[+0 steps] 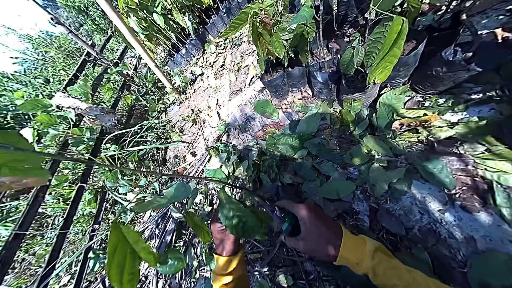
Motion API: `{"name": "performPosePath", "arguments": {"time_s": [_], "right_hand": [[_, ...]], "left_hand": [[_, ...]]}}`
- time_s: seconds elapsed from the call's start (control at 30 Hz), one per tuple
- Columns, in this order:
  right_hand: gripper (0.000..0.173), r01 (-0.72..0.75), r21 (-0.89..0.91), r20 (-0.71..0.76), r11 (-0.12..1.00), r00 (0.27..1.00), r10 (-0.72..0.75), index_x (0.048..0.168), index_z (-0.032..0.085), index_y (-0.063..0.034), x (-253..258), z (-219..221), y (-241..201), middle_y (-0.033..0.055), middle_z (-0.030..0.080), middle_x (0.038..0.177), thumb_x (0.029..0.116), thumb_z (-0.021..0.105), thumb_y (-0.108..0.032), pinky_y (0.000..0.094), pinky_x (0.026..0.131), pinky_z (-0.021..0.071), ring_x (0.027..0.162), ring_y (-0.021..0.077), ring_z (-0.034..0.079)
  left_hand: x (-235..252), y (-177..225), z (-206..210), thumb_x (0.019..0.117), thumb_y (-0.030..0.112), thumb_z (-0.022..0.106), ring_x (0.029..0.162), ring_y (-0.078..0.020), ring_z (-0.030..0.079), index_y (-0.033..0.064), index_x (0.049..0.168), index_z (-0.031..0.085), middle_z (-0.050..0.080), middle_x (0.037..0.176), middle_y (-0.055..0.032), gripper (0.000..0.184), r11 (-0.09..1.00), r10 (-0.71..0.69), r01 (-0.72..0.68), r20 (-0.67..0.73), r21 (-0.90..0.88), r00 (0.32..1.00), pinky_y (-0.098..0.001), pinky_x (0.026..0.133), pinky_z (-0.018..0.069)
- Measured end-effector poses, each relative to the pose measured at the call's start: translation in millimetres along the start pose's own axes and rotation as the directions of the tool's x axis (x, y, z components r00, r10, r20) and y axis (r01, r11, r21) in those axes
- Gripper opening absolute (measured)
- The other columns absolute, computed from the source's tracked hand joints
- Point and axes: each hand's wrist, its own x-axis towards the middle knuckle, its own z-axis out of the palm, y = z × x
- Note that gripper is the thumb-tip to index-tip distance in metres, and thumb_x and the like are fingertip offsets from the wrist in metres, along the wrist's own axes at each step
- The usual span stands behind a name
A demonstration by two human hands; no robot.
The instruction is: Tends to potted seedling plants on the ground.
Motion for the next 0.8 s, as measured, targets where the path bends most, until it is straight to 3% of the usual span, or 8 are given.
{"name": "performPosePath", "arguments": {"time_s": [0.13, 0.37, 0.53, 0.6, 0.63, 0.7, 0.73, 0.8], "right_hand": [[0.065, -0.075, -0.072, 0.180, 0.995, 0.980, 0.087, 0.143, 0.057, -0.0130, 2.9, 6.1, -2.8, 0.0175, 0.071, 0.113, 0.0840, 0.077, -0.032, 0.0572, 0.090, 0.0540, 0.104, 0.0341, 0.069], [0.068, -0.033, -0.062, 0.130, 0.998, 0.991, 0.041, 0.143, 0.055, -0.0124, 30.0, 6.9, -19.8, 0.0185, 0.069, 0.119, 0.0832, 0.077, -0.036, 0.0580, 0.095, 0.0521, 0.111, 0.0354, 0.067], [0.055, 0.013, 0.001, 0.039, 1.000, 0.999, -0.013, 0.135, 0.063, -0.0097, 23.4, 12.8, -11.0, 0.0179, 0.072, 0.112, 0.0844, 0.076, -0.028, 0.0552, 0.092, 0.0543, 0.104, 0.0332, 0.069], [0.057, 0.016, 0.040, 0.010, 0.999, 1.000, -0.017, 0.135, 0.063, -0.0084, 16.4, 17.2, 2.7, 0.0180, 0.072, 0.110, 0.0834, 0.077, -0.026, 0.0550, 0.090, 0.0555, 0.100, 0.0328, 0.071], [0.059, -0.004, 0.046, 0.030, 0.999, 1.000, 0.003, 0.138, 0.061, -0.0087, 12.5, 18.0, 9.2, 0.0181, 0.072, 0.111, 0.0839, 0.077, -0.026, 0.0546, 0.091, 0.0556, 0.101, 0.0325, 0.071], [0.064, -0.046, 0.054, 0.069, 0.997, 0.997, 0.042, 0.142, 0.057, -0.0084, 6.0, 19.4, 19.7, 0.0194, 0.071, 0.114, 0.0841, 0.078, -0.026, 0.0537, 0.093, 0.0549, 0.104, 0.0330, 0.070], [0.065, -0.056, 0.056, 0.077, 0.997, 0.996, 0.051, 0.143, 0.057, -0.0082, 4.1, 19.6, 23.0, 0.0198, 0.071, 0.115, 0.0838, 0.078, -0.026, 0.0532, 0.094, 0.0547, 0.105, 0.0331, 0.070], [0.066, -0.063, 0.050, 0.092, 0.997, 0.994, 0.058, 0.143, 0.057, -0.0085, 3.7, 18.9, 23.4, 0.0195, 0.071, 0.116, 0.0834, 0.078, -0.027, 0.0532, 0.094, 0.0546, 0.106, 0.0330, 0.070]], "left_hand": [[-4.0, -1.7, -2.0, 0.0867, -0.003, 0.059, 0.082, 0.0029, 0.069, 0.0048, 0.101, 0.064, 0.072, 0.085, 0.0107, 0.017, 0.995, -0.006, 0.007, 0.010, -0.102, 1.000, -0.0199, 0.077, 0.0594], [-5.5, 1.4, -5.5, 0.0918, -0.010, 0.050, 0.092, 0.0031, 0.069, 0.0096, 0.105, 0.064, 0.074, 0.093, 0.0107, 0.027, 0.976, -0.006, 0.017, 0.051, -0.218, 0.999, -0.0200, 0.086, 0.0589], [-1.6, -11.1, -10.6, 0.0855, -0.003, 0.066, 0.083, 0.0021, 0.071, 0.0176, 0.091, 0.074, 0.076, 0.087, 0.0120, 0.023, 0.981, 0.090, -0.069, 0.111, -0.183, 0.990, -0.0214, 0.078, 0.0605], [-4.9, -20.9, -19.3, 0.0849, -0.001, 0.071, 0.088, 0.0016, 0.071, 0.0124, 0.097, 0.074, 0.077, 0.092, 0.0088, 0.018, 0.994, 0.103, -0.098, 0.126, -0.042, 0.987, -0.0209, 0.083, 0.0599], [-7.2, -26.2, -25.6, 0.0825, -0.001, 0.071, 0.090, 0.0004, 0.071, 0.0037, 0.100, 0.071, 0.076, 0.092, 0.0039, 0.018, 0.980, 0.086, -0.101, 0.091, 0.173, 0.992, -0.0210, 0.086, 0.0590], [-6.7, -37.6, -42.2, 0.0807, 0.007, 0.074, 0.105, -0.0195, 0.070, -0.0127, 0.118, 0.066, 0.071, 0.116, -0.0209, 0.043, 0.800, 0.016, -0.046, 0.056, 0.598, 0.998, -0.0397, 0.098, 0.0537], [-1.7, -39.3, -47.4, 0.0815, 0.011, 0.074, 0.108, -0.0261, 0.068, -0.0128, 0.131, 0.058, 0.063, 0.129, -0.0276, 0.058, 0.759, -0.025, -0.007, 0.040, 0.651, 0.999, -0.0454, 0.096, 0.0536], [11.9, -26.1, -43.8, 0.0788, 0.013, 0.073, 0.095, -0.0206, 0.066, -0.0056, 0.145, 0.044, 0.057, 0.137, -0.0238, 0.075, 0.814, -0.020, 0.041, -0.043, 0.580, 0.999, -0.0370, 0.079, 0.0568]]}}
